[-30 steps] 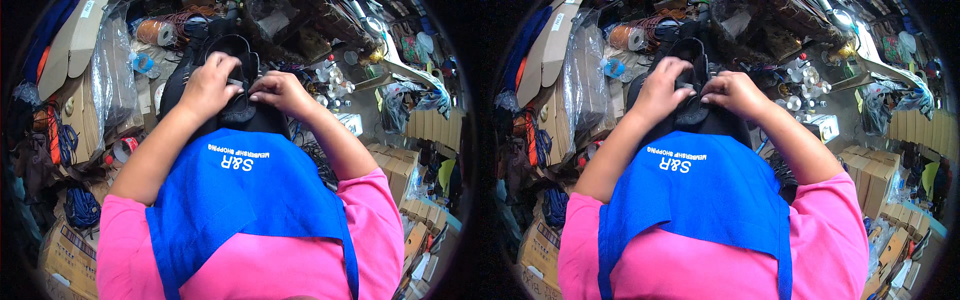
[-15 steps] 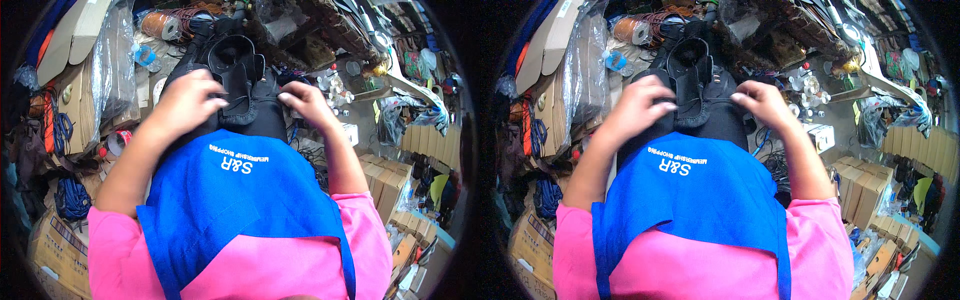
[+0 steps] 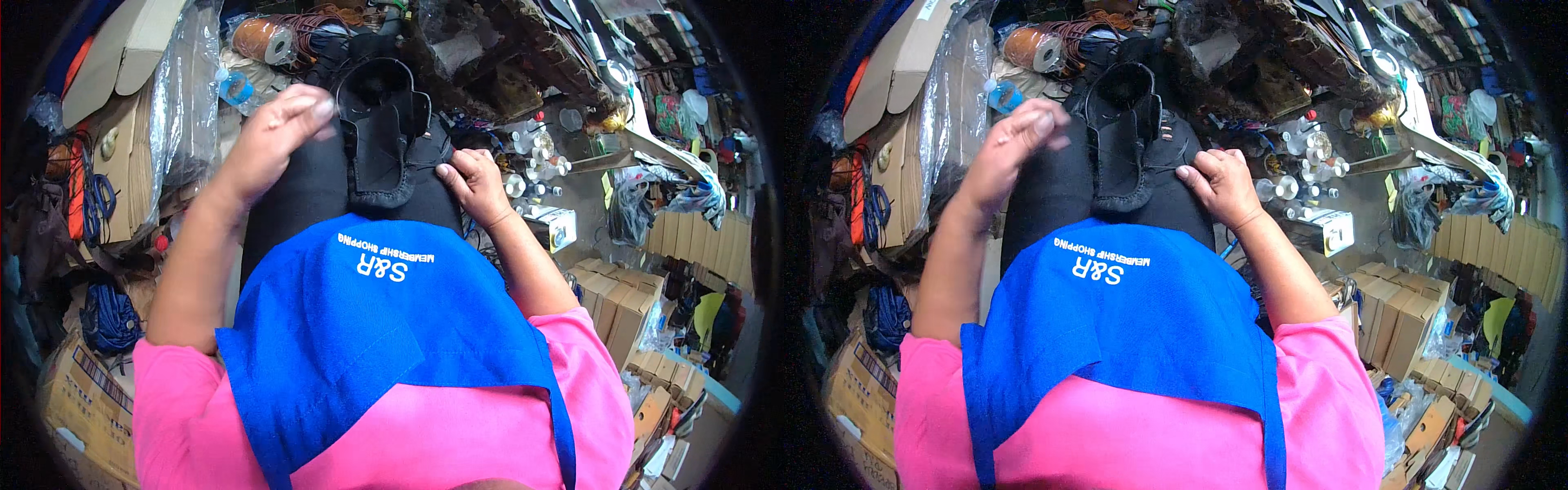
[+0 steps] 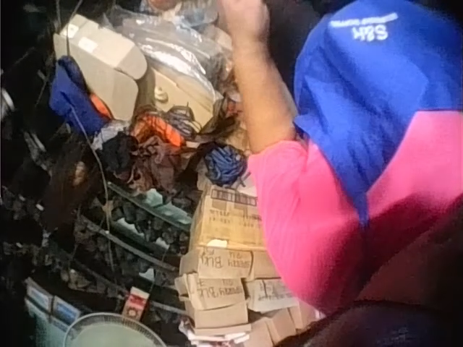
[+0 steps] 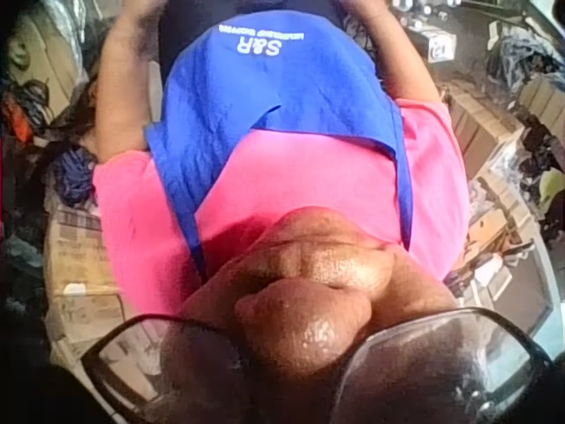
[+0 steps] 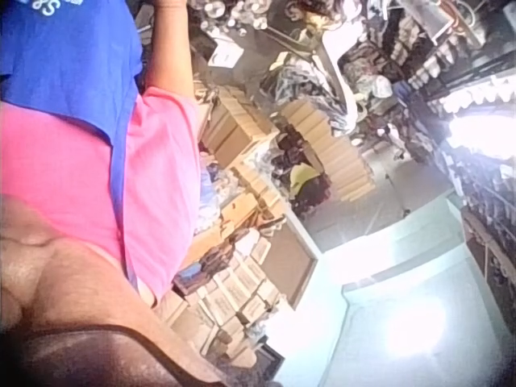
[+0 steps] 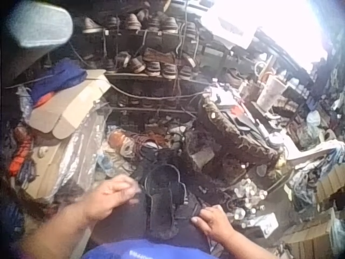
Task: The recorder is sewing a black leather shoe upper by hand using a needle and thread.
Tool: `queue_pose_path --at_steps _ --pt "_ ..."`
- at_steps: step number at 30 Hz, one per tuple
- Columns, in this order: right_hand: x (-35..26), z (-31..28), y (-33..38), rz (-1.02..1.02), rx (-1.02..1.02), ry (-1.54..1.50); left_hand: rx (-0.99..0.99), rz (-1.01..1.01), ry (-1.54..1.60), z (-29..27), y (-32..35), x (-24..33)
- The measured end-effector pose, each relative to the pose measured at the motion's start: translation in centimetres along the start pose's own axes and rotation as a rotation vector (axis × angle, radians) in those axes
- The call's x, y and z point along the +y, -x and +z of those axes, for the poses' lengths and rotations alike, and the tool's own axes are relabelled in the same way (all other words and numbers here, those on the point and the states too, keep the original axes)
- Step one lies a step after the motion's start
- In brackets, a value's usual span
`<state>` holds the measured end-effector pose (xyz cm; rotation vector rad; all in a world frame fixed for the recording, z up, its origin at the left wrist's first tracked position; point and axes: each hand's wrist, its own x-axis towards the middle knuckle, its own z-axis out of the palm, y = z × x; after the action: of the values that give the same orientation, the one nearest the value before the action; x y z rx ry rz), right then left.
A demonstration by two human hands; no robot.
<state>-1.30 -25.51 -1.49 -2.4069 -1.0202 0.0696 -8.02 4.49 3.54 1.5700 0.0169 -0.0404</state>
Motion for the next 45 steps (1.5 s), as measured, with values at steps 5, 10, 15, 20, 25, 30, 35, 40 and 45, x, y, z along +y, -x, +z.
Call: queue_pose_path --at_steps 5,10,15,20,25,30,35,40,45 --pt "-0.2 -0.9 0.5 -0.043 -0.08 0.091 -0.047 -0.2 1.002 3.0 -0.6 -0.9" --pt "-0.3 -0.3 2.3 -0.028 -0.102 0.102 0.079 -0.347 0.941 -0.8 0.3 -4.0" --pt "2.4 -3.2 1.7 0.723 0.01 -1.145 0.112 -0.281 0.083 -5.0 0.2 -3.2" --pt "0.2 -4.9 -6.6 0.266 -0.194 -0.668 -0.083 0.351 -0.73 1.7 3.3 -0.7" --pt "-3.1 -3.7 -10.4 0.19 -0.433 -0.332 -0.258 0.282 -0.868 3.8 4.0 -2.2" --pt "-5.2 -2.6 -7.8 0.191 -0.173 0.023 -0.382 0.205 -0.786 2.8 3.9 -2.0" --pt "-2.8 -3.0 -4.6 0.232 0.118 -0.313 -0.119 0.205 -0.555 3.6 0.0 -1.5" --pt "-4.1 -3.3 -3.5 0.005 -0.339 -0.145 -0.19 0.244 -0.5 6.7 -3.0 -4.7" --pt "-3.6 -2.9 -3.1 -0.024 -0.459 -0.141 -0.206 0.256 -0.419 7.0 -3.8 -6.5"
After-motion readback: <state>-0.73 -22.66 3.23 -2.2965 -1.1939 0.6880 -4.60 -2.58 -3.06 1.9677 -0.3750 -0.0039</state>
